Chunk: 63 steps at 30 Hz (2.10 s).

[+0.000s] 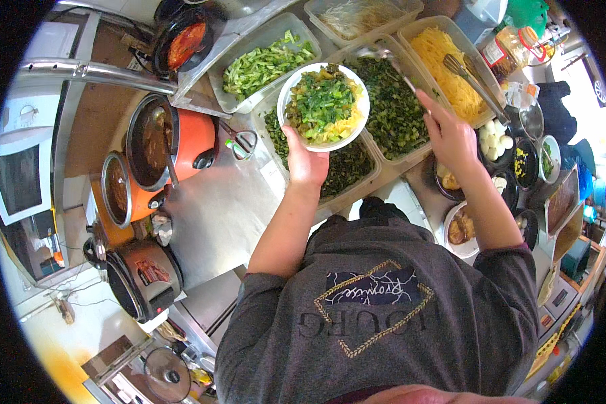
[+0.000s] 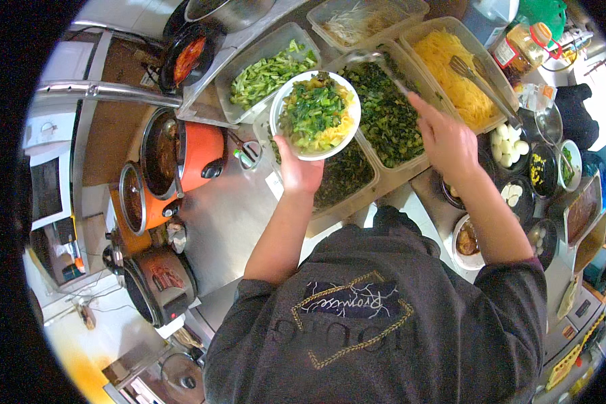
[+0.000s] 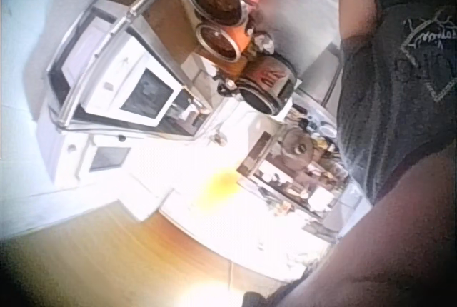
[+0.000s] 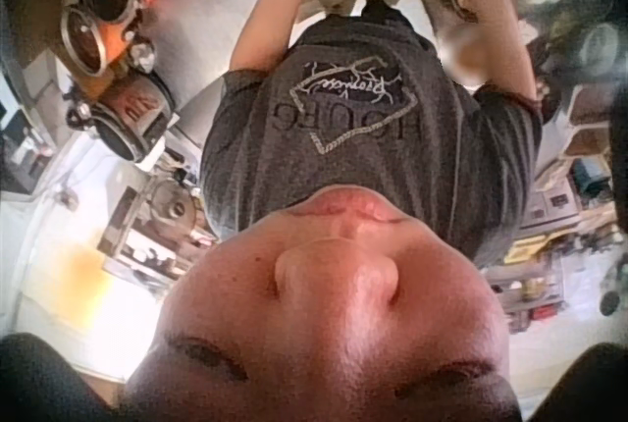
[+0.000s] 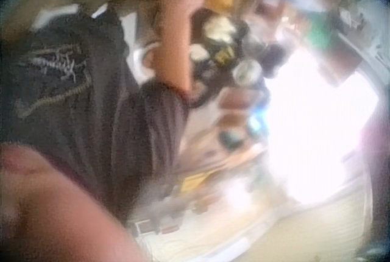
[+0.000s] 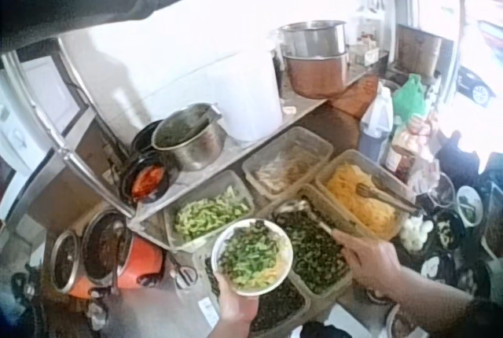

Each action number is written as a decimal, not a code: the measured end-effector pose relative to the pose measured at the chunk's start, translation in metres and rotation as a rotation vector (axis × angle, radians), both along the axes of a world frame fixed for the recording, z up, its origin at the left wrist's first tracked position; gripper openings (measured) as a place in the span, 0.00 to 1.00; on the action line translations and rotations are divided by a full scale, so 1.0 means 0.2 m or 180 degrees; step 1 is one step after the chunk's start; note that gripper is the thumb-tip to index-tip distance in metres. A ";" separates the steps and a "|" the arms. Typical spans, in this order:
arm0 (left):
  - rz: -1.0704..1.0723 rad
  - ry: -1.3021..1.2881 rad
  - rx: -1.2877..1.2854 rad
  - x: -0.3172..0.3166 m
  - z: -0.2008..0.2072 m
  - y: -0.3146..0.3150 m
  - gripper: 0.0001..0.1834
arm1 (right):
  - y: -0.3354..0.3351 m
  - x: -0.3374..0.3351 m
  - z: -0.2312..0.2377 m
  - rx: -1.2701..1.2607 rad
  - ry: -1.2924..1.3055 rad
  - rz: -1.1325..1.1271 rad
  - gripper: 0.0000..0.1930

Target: The person assembles multiple bowls of food in a commercial kitchen. They scoop rice into bowls, add various toppings including vegetables, meat, and eggs, then cover and hand the bowls to a coworker. The process is repeated for several bowls.

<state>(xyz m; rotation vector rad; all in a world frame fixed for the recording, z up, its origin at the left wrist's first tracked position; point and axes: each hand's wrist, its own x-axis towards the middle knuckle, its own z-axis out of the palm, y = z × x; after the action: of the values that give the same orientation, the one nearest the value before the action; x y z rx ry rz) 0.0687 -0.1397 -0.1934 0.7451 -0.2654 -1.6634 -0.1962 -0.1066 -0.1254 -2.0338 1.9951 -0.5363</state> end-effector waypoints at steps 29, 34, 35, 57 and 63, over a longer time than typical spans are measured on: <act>-0.2583 -0.0652 0.0159 -0.57 0.33 0.59 0.36 | 2.15 -1.06 -0.42 0.1880 0.0659 -0.4133 0.18; -0.2672 -0.0593 0.0214 -0.84 0.31 0.77 0.36 | 2.30 -1.32 -0.48 0.2002 -0.1495 -0.3414 0.15; -0.2627 -0.0680 0.0327 -0.89 0.30 0.80 0.35 | 2.33 -1.37 -0.45 0.2031 -0.2451 -0.3337 0.12; -0.3759 -0.0481 0.0508 -1.60 -0.04 1.11 0.34 | 2.36 -1.12 -0.03 -0.0095 -0.3465 -0.2692 0.13; -0.3678 -0.0245 0.0422 -1.59 -0.04 1.14 0.34 | 2.25 -0.94 -0.02 -0.0298 -0.0461 -0.2336 0.20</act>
<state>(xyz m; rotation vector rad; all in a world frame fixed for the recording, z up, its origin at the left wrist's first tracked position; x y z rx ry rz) -0.2502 0.0879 -0.2008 0.8046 -0.7395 -2.7555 -0.3846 0.3432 -0.1285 -1.1940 2.6217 -0.8899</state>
